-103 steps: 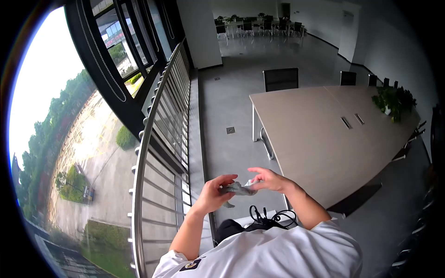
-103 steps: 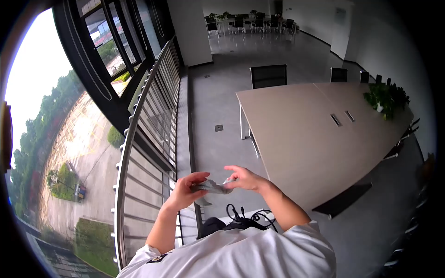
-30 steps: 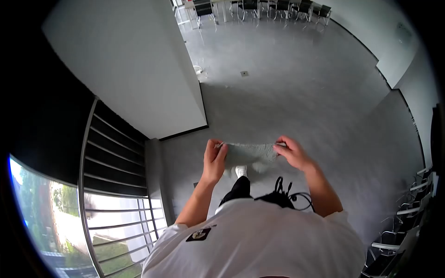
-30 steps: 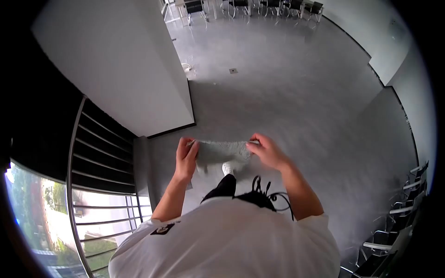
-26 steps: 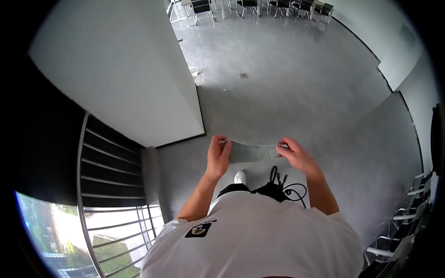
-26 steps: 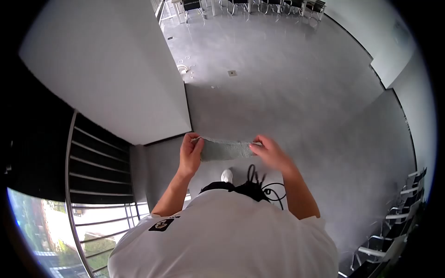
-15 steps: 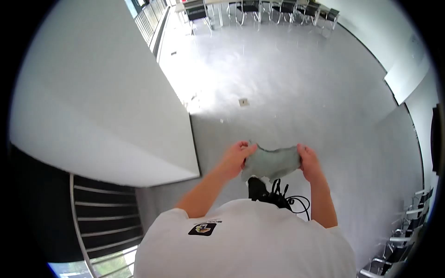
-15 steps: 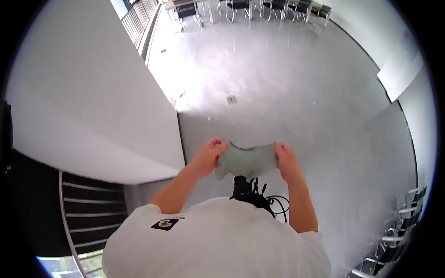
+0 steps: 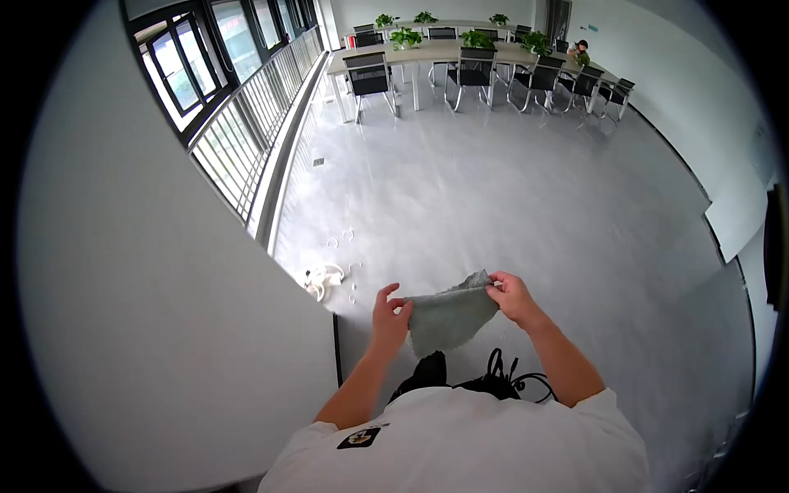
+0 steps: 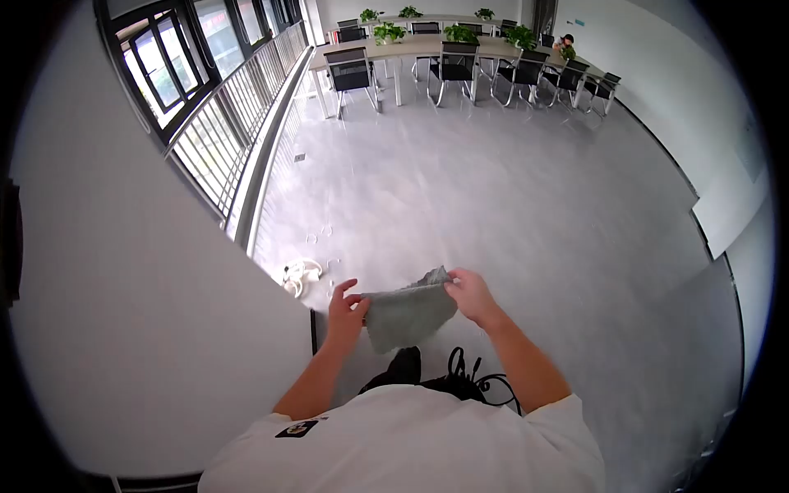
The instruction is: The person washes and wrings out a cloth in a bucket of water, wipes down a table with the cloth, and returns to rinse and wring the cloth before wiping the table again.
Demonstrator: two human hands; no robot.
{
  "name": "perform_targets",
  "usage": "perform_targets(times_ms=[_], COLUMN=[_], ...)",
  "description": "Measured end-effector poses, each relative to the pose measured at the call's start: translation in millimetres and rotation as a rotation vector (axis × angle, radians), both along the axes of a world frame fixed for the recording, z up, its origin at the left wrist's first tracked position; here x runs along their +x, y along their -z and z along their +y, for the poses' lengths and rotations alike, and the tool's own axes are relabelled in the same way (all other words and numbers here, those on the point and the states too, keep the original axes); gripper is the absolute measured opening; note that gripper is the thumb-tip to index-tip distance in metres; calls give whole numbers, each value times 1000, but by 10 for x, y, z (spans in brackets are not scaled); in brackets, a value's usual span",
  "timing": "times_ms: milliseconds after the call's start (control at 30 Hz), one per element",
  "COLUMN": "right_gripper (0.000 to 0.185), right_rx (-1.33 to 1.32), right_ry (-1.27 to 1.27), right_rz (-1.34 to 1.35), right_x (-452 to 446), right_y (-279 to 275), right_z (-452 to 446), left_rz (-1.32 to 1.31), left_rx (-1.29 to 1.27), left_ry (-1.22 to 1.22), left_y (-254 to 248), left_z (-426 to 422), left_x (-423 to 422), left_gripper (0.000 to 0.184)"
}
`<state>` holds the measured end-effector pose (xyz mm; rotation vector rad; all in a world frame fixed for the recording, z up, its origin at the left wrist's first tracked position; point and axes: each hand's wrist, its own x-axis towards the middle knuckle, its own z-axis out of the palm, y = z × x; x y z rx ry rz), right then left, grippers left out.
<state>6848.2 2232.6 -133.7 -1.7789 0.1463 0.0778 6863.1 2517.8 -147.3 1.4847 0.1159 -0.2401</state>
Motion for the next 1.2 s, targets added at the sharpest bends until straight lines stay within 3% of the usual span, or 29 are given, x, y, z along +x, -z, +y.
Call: perform_targets(times_ms=[67, 167, 200, 367, 467, 533, 600, 700, 833, 900, 933, 1033, 1167, 1200], right_gripper=[27, 35, 47, 58, 57, 57, 58, 55, 50, 50, 46, 41, 31, 30], right_rx=[-164, -161, -265, -167, 6, 21, 36, -39, -274, -501, -609, -630, -606, -615], right_ry=[6, 113, 135, 233, 123, 6, -116, -327, -569, -803, -823, -880, -753, -736], right_rz=[11, 82, 21, 46, 358, 334, 320, 280, 151, 249, 47, -8, 286, 240], right_x=[653, 1520, 1842, 3150, 4060, 4712, 5386, 6629, 7934, 8572, 8805, 9841, 11077, 11404], right_y=[48, -112, 32, 5, -34, 113, 244, 271, -15, -216, -240, -8, 65, 201], right_z=[-80, -304, -489, -1043, -1208, -1319, -1407, -1505, -1361, -1203, -1176, -1261, -1431, -1534], left_rz=[-47, 93, 79, 266, 201, 64, 93, 100, 7, -312, -344, -139, -205, -276], left_rx=[113, 110, 95, 106, 169, 246, 254, 209, 423, 533, 518, 543, 594, 625], left_ry=[-20, 6, 9, 154, 297, 421, 467, 481, 461, 429, 413, 467, 457, 447], left_y=[326, 137, 123, 7, 62, 4, 111, 138, -169, 1, 71, 332, 518, 509], left_z=[-182, -480, -601, -1156, -1252, -1332, -1373, -1466, -1492, -1396, -1376, -1428, -1575, -1625], left_x=[679, 1622, 1971, 3409, 4442, 5059, 5782, 6737, 7652, 8165, 8407, 9345, 10643, 11009], left_gripper=[47, 46, 46, 62, 67, 65, 63, 55, 48, 48, 43, 30, 24, 23])
